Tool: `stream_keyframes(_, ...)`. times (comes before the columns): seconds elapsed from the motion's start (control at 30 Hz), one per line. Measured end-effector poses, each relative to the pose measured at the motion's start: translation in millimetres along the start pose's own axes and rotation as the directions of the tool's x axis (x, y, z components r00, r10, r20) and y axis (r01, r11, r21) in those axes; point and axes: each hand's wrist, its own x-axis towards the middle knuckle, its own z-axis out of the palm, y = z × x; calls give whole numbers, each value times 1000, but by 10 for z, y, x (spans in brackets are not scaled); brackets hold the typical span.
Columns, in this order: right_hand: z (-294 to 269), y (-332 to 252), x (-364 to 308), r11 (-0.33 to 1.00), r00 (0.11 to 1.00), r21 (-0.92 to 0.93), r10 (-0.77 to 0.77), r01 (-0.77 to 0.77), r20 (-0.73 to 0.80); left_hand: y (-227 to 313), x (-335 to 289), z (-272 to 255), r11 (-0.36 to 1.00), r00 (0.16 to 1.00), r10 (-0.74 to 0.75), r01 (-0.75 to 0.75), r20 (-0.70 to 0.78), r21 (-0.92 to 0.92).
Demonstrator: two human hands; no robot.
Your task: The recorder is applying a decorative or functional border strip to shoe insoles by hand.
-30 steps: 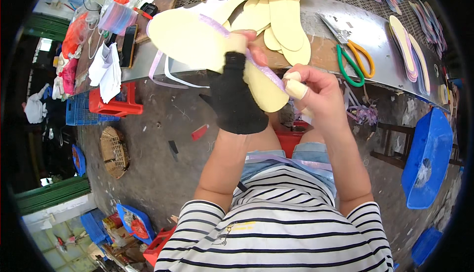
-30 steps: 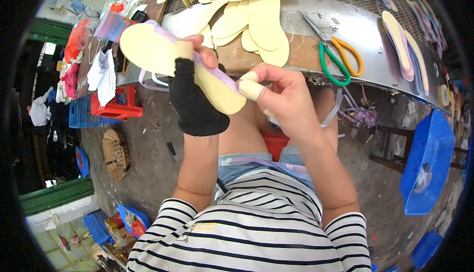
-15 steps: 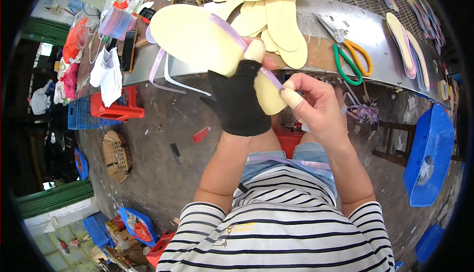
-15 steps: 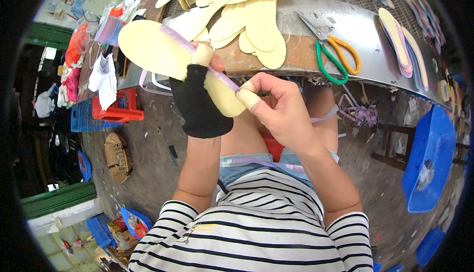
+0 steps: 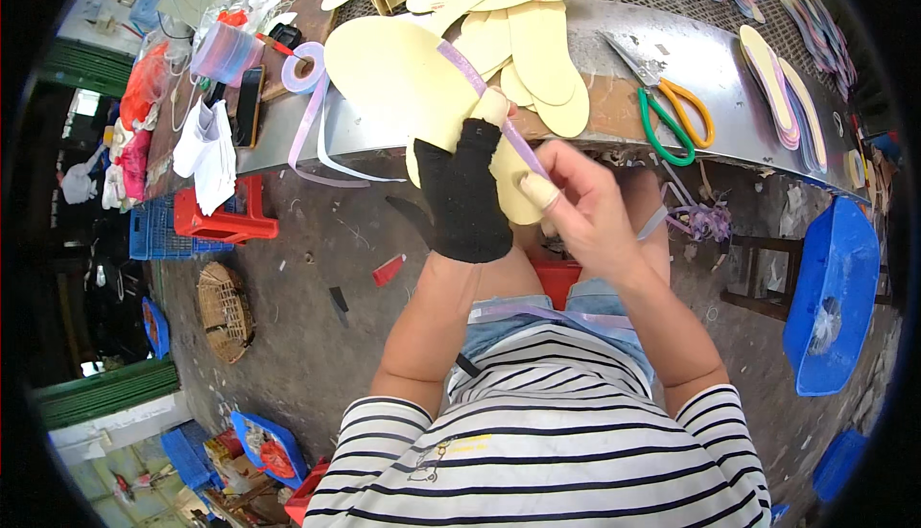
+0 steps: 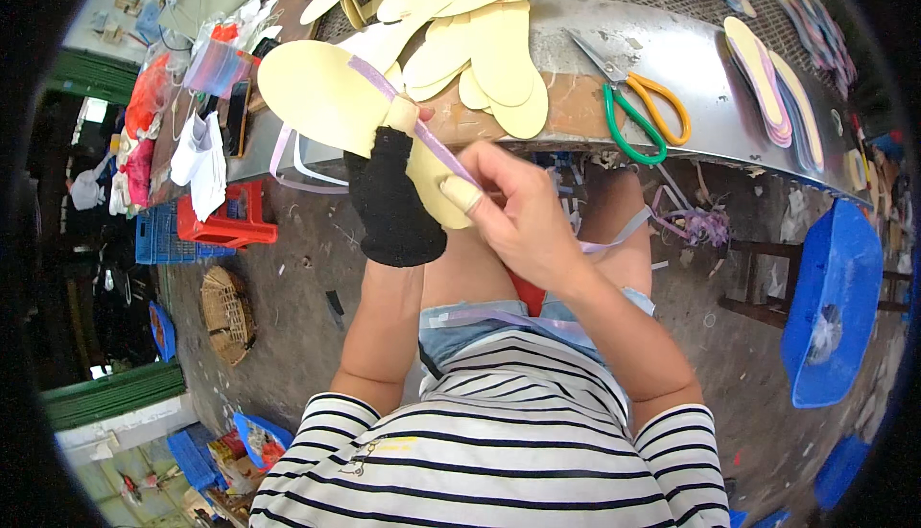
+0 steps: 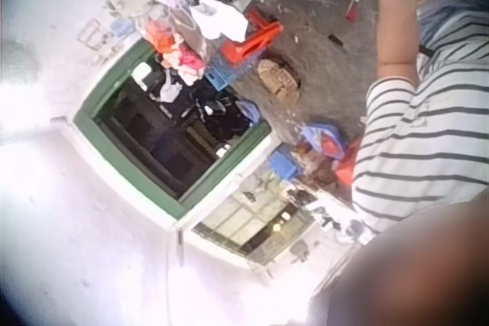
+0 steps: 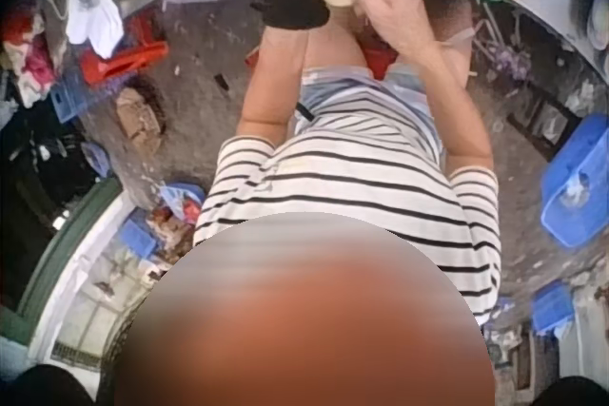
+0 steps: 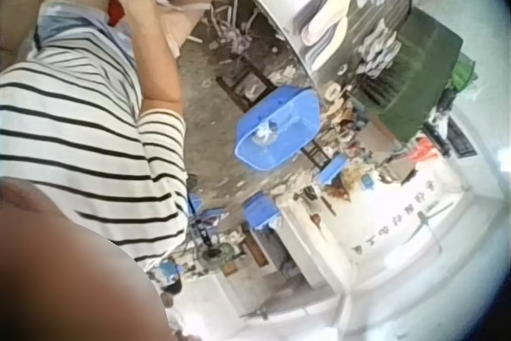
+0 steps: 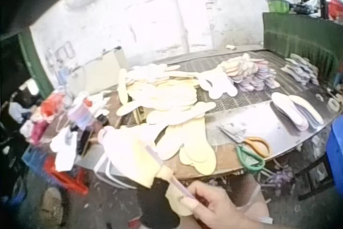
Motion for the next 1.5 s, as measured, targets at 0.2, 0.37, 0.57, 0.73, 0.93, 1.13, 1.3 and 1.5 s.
stream_keyframes(0.2,-122,69,26,1000,997,-19,3,-1,80,-56,69,-106,999,1000,-3,3,-4,-52)
stream_keyframes(0.37,-230,8,45,1000,1000,27,-4,3,27,-92,83,-132,995,984,-77,86,163,-46)
stream_keyframes(0.57,-326,-4,69,1000,998,-18,4,-3,63,-229,286,-522,992,985,-129,126,116,27)
stream_keyframes(0.73,-763,-281,231,568,957,-790,13,231,290,348,265,-734,250,730,566,-595,384,764)
stream_keyframes(0.93,-356,-506,198,524,825,-687,-54,503,563,346,261,-346,305,400,-586,-697,705,649)
stream_keyframes(1.13,-814,-813,246,893,919,-451,184,-8,348,453,153,-394,534,353,-532,-566,770,628)
stream_keyframes(1.3,-872,-988,97,945,958,-326,103,-10,269,593,-54,-505,770,541,-286,-361,791,526)
stream_keyframes(1.5,-527,-594,-315,993,999,-120,0,-5,-39,646,-290,-535,878,793,-396,180,463,443)
